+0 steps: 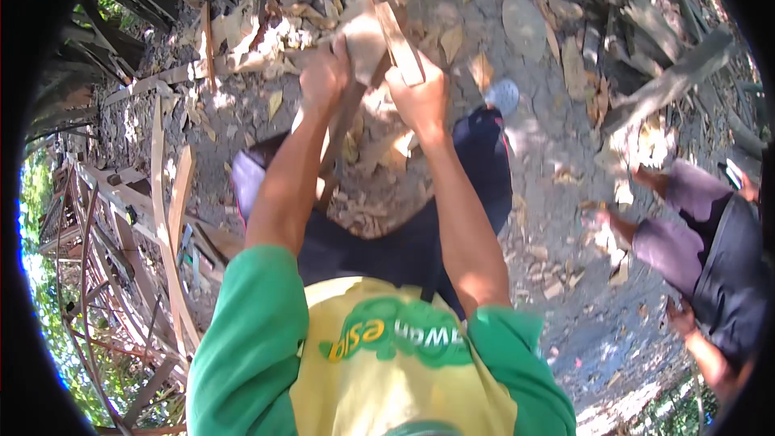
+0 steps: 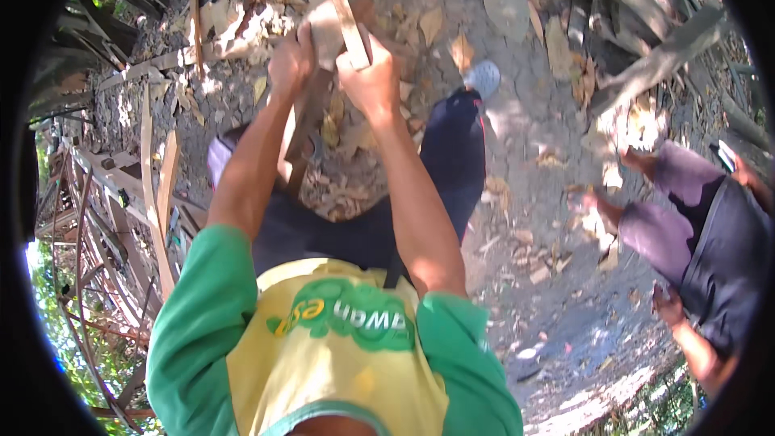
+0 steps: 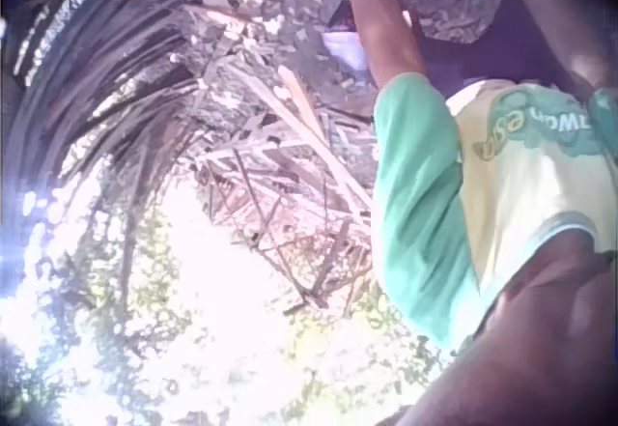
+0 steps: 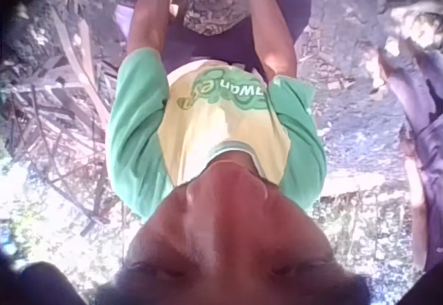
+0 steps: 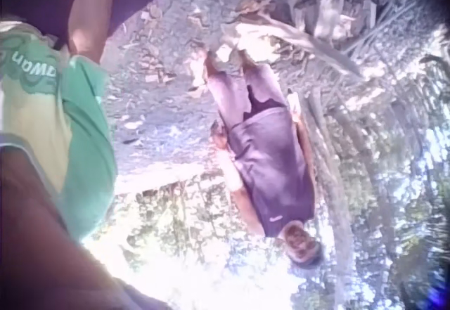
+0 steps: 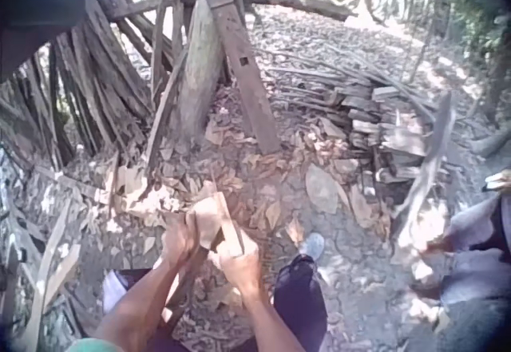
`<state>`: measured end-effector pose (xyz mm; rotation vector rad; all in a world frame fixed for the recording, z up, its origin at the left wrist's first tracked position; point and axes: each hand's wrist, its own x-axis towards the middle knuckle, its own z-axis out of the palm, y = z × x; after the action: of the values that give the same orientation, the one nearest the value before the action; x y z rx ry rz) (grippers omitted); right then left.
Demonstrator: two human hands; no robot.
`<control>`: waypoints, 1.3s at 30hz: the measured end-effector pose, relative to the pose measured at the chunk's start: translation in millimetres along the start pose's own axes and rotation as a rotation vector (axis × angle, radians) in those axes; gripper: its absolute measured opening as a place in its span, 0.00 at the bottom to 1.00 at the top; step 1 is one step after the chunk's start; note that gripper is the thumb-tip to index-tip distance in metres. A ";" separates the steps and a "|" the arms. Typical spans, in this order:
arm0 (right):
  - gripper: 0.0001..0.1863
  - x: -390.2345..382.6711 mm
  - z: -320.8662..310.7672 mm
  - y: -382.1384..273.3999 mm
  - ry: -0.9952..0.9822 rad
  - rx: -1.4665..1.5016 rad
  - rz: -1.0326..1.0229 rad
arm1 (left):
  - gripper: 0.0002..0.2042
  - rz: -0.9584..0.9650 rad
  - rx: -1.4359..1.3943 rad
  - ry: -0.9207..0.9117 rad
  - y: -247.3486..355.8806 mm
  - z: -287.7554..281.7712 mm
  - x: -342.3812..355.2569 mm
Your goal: The person saws a piece of wood and then uses a chisel and hammer to remove a section.
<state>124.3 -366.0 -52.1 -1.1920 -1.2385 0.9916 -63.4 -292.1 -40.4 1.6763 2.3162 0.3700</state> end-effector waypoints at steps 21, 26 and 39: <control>0.29 -169.7 -97.9 -124.3 -0.051 -0.395 0.218 | 0.29 -0.052 -0.094 -0.041 -0.5 3.2 11.5; 0.22 -49.0 -38.1 -97.1 0.013 -0.169 0.268 | 0.35 -0.177 -0.047 -0.110 -4.7 8.4 17.2; 0.29 -173.2 -98.7 -132.1 -0.059 -0.177 0.268 | 0.33 -0.139 -0.099 -0.104 -4.8 8.5 17.1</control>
<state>195.3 -566.5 57.4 -1.5053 -1.2540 1.1369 -69.8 -276.8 -50.9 1.4448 2.2825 0.3545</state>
